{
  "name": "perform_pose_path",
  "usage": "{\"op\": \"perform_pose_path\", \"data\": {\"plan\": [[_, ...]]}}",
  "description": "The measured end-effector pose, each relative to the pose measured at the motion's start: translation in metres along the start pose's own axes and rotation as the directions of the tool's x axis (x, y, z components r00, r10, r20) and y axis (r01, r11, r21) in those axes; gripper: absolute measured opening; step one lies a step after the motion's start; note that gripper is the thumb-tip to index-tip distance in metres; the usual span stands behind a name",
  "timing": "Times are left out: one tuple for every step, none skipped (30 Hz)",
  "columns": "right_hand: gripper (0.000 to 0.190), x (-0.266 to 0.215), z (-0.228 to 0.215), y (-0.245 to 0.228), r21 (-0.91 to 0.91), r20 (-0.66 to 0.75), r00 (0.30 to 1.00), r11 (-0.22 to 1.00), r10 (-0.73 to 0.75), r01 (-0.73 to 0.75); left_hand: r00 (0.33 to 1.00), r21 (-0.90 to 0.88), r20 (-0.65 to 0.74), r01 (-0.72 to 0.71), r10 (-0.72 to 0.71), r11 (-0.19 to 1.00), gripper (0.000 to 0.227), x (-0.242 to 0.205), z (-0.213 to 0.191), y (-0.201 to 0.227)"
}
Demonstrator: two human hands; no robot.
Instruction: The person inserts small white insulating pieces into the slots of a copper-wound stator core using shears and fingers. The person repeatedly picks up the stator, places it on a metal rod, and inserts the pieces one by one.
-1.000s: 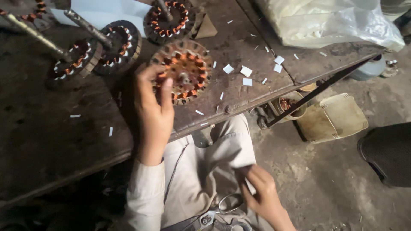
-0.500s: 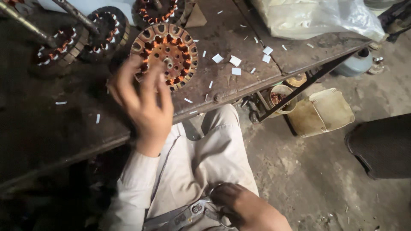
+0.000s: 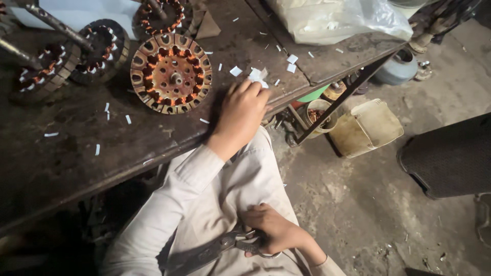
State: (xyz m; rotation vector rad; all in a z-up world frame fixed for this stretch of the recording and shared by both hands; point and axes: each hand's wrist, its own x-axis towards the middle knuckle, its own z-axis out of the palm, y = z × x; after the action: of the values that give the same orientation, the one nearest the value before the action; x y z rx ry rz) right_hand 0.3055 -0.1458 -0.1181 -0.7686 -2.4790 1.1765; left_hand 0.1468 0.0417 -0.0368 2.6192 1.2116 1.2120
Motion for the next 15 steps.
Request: {"op": "perform_pose_path", "data": {"plan": [[0.048, -0.002, 0.002, 0.003, 0.009, -0.051, 0.998, 0.999, -0.039, 0.040, 1.000, -0.041, 0.003, 0.005, -0.005, 0.999, 0.016, -0.001, -0.003, 0.001], [0.047, -0.003, 0.004, 0.006, 0.022, -0.063, 0.997, 0.999, -0.037, 0.039, 1.000, -0.082, 0.007, 0.016, -0.015, 0.996, 0.012, -0.002, -0.007, 0.002], [0.046, -0.004, 0.007, 0.010, 0.035, -0.074, 0.997, 0.999, -0.035, 0.037, 1.000, -0.123, 0.011, 0.027, -0.026, 0.992, 0.010, -0.003, -0.011, 0.002], [0.045, -0.006, 0.009, 0.013, 0.050, -0.081, 0.996, 0.998, -0.031, 0.035, 1.000, -0.128, -0.010, 0.024, -0.025, 0.992, 0.010, -0.004, -0.016, 0.002], [0.046, -0.007, 0.010, 0.015, 0.062, -0.101, 0.994, 0.997, -0.034, 0.041, 0.999, -0.132, -0.032, 0.020, -0.024, 0.991, 0.009, -0.005, -0.023, 0.000], [0.046, -0.007, 0.011, 0.018, 0.075, -0.121, 0.992, 0.996, -0.041, 0.050, 0.998, -0.133, -0.054, 0.016, -0.024, 0.991, 0.009, -0.008, -0.034, -0.003], [0.047, -0.008, 0.012, 0.019, 0.087, -0.142, 0.989, 0.994, -0.046, 0.059, 0.996, -0.186, -0.064, 0.052, -0.064, 0.981, 0.011, -0.012, -0.047, -0.006], [0.047, -0.008, 0.013, 0.019, 0.111, -0.165, 0.986, 0.993, -0.018, 0.037, 0.991, -0.237, -0.075, 0.086, -0.107, 0.968, 0.014, -0.018, -0.062, -0.009], [0.047, -0.008, 0.014, 0.018, 0.135, -0.187, 0.982, 0.991, 0.011, 0.015, 0.985, -0.289, -0.085, 0.120, -0.150, 0.950, 0.017, -0.025, -0.078, -0.014], [0.047, -0.007, 0.017, 0.017, 0.158, -0.209, 0.977, 0.987, 0.038, -0.004, 0.978, -0.276, -0.090, 0.155, -0.186, 0.949, 0.016, -0.033, -0.096, -0.018], [0.047, -0.005, 0.021, 0.015, 0.236, -0.202, 0.969, 0.967, 0.143, -0.093, 0.970, -0.263, -0.096, 0.190, -0.222, 0.946, 0.016, -0.046, -0.116, -0.021], [0.047, -0.002, 0.026, 0.012, 0.309, -0.183, 0.952, 0.934, 0.245, -0.181, 0.949, -0.445, -0.088, 0.235, -0.304, 0.864, 0.020, -0.062, -0.134, -0.022], [0.048, 0.002, 0.032, 0.011, 0.378, -0.156, 0.926, 0.887, 0.345, -0.266, 0.922, -0.609, -0.067, 0.264, -0.381, 0.748, 0.025, -0.078, -0.148, -0.019], [0.049, 0.010, 0.041, 0.010, 0.398, -0.193, 0.925, 0.888, 0.326, -0.230, 0.863, -0.667, -0.054, 0.343, -0.503, 0.661, 0.023, -0.094, -0.155, -0.014], [0.051, 0.019, 0.051, 0.010, 0.416, -0.230, 0.923, 0.889, 0.308, -0.193, 0.789, -0.721, -0.031, 0.408, -0.614, 0.560, 0.021, -0.110, -0.159, -0.007]]}}
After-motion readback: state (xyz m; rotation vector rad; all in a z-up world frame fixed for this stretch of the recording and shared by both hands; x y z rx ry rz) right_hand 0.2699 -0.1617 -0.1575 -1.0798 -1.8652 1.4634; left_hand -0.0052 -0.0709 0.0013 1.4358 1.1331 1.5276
